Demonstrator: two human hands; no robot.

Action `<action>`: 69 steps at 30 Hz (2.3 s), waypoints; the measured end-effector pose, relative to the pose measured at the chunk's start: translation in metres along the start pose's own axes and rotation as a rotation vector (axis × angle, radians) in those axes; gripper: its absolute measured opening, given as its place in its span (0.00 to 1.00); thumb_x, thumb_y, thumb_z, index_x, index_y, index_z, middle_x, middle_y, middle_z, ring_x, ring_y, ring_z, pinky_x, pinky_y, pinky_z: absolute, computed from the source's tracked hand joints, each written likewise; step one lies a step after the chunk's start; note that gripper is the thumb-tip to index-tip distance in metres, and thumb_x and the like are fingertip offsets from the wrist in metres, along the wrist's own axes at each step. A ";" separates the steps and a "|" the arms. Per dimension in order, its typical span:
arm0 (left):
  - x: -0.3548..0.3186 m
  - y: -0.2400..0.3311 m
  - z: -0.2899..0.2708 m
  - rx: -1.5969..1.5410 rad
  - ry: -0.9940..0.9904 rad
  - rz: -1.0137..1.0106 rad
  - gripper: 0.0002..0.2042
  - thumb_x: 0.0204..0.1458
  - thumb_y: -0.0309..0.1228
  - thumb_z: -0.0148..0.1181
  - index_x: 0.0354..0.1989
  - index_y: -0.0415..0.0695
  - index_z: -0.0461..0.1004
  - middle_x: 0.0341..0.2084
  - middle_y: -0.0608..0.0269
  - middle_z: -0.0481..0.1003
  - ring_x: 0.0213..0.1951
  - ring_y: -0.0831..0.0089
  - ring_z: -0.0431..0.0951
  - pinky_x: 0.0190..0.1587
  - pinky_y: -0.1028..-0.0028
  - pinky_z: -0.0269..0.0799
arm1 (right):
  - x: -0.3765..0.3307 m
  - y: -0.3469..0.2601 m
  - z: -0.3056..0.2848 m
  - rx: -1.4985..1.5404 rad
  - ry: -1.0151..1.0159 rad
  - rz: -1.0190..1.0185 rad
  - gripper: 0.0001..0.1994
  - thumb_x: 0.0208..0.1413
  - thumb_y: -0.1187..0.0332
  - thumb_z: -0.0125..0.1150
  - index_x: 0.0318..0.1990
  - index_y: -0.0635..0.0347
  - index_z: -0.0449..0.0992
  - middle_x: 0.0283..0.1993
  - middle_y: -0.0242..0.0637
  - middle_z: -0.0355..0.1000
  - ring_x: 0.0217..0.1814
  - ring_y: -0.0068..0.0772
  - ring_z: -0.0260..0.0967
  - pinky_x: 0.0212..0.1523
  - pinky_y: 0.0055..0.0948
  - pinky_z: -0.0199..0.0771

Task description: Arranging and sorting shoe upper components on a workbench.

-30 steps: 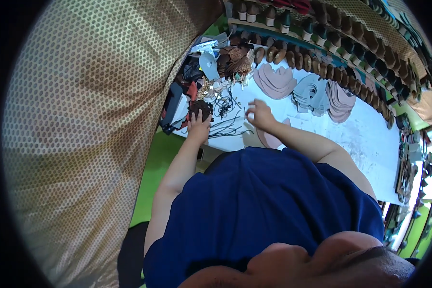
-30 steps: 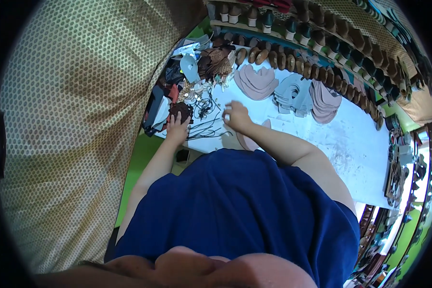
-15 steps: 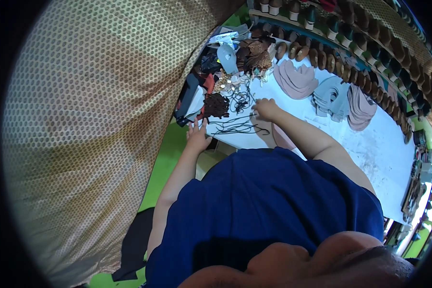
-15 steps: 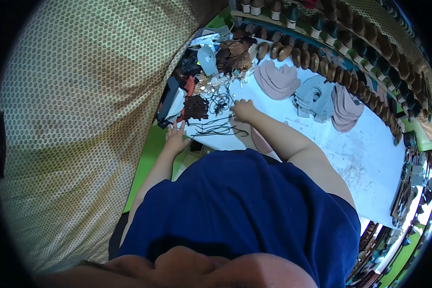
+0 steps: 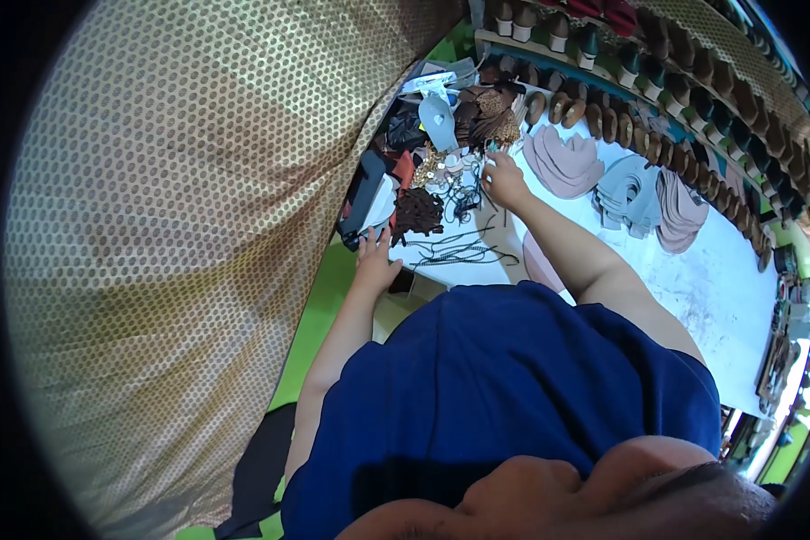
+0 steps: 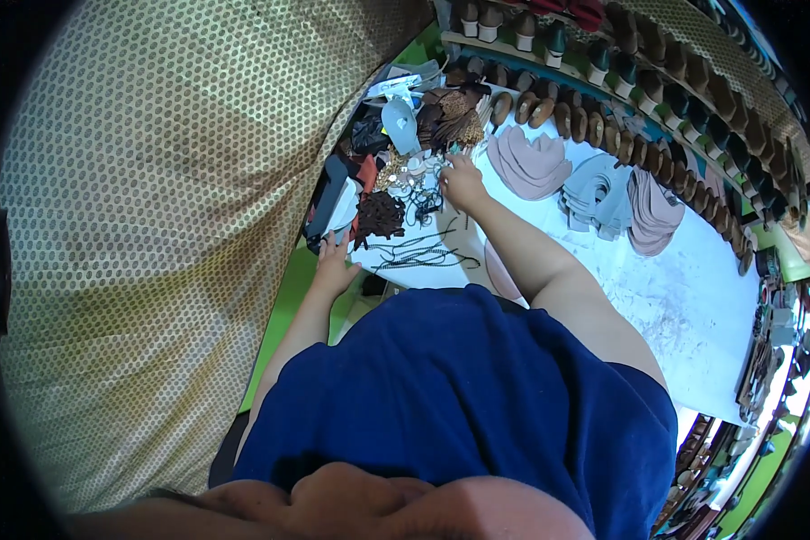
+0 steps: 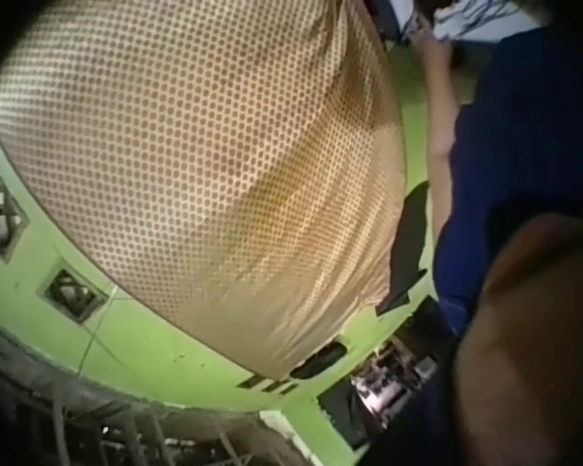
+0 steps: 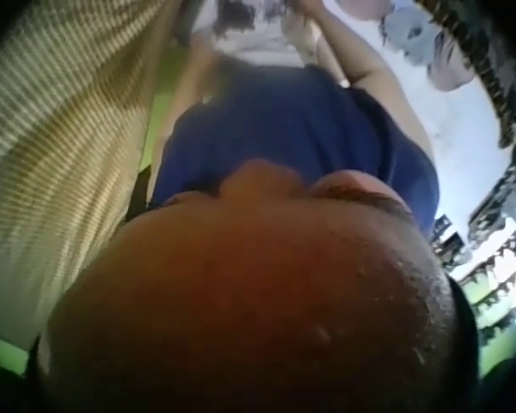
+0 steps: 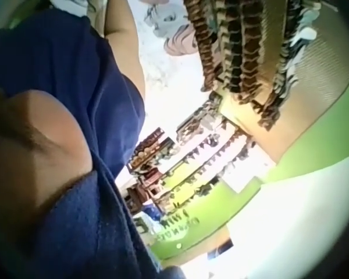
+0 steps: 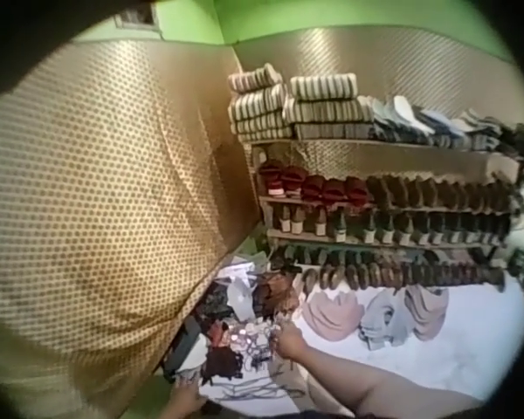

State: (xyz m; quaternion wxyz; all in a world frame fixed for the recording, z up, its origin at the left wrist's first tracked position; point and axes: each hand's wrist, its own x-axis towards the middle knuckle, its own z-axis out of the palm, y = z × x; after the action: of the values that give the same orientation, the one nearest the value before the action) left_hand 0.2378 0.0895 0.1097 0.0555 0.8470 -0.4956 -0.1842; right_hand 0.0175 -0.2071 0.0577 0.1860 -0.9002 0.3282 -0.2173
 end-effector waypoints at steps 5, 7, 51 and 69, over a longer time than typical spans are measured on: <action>0.028 0.004 0.002 -0.020 0.082 0.115 0.44 0.49 0.42 0.65 0.74 0.59 0.47 0.72 0.41 0.43 0.70 0.35 0.46 0.69 0.53 0.49 | 0.032 -0.050 -0.067 0.009 0.164 -0.105 0.06 0.48 0.66 0.66 0.34 0.53 0.78 0.65 0.46 0.64 0.70 0.59 0.54 0.66 0.49 0.59; 0.038 0.020 -0.006 0.026 0.068 0.142 0.44 0.49 0.43 0.65 0.74 0.57 0.47 0.71 0.37 0.43 0.69 0.33 0.47 0.70 0.55 0.49 | 0.038 -0.065 -0.090 0.013 0.188 -0.120 0.07 0.48 0.66 0.67 0.34 0.53 0.78 0.66 0.46 0.63 0.71 0.60 0.53 0.67 0.49 0.57; 0.113 0.187 -0.024 -0.919 0.398 0.964 0.14 0.62 0.42 0.51 0.39 0.44 0.76 0.61 0.44 0.66 0.67 0.43 0.56 0.69 0.54 0.47 | -0.019 -0.125 -0.176 0.015 0.404 0.019 0.07 0.51 0.67 0.63 0.35 0.58 0.76 0.59 0.46 0.68 0.69 0.64 0.53 0.69 0.53 0.52; 0.175 0.115 -0.041 0.279 0.203 0.223 0.32 0.53 0.49 0.61 0.67 0.58 0.63 0.71 0.49 0.49 0.71 0.40 0.43 0.67 0.35 0.38 | -0.067 -0.092 -0.181 0.080 0.348 0.150 0.05 0.50 0.69 0.63 0.33 0.58 0.75 0.58 0.46 0.69 0.63 0.55 0.59 0.65 0.45 0.57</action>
State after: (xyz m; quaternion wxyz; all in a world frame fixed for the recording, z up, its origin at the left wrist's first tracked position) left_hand 0.2359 -0.1220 0.1346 0.0074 0.8006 -0.5988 -0.0204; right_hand -0.0747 -0.1312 0.2344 0.1780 -0.8139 0.4128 -0.3682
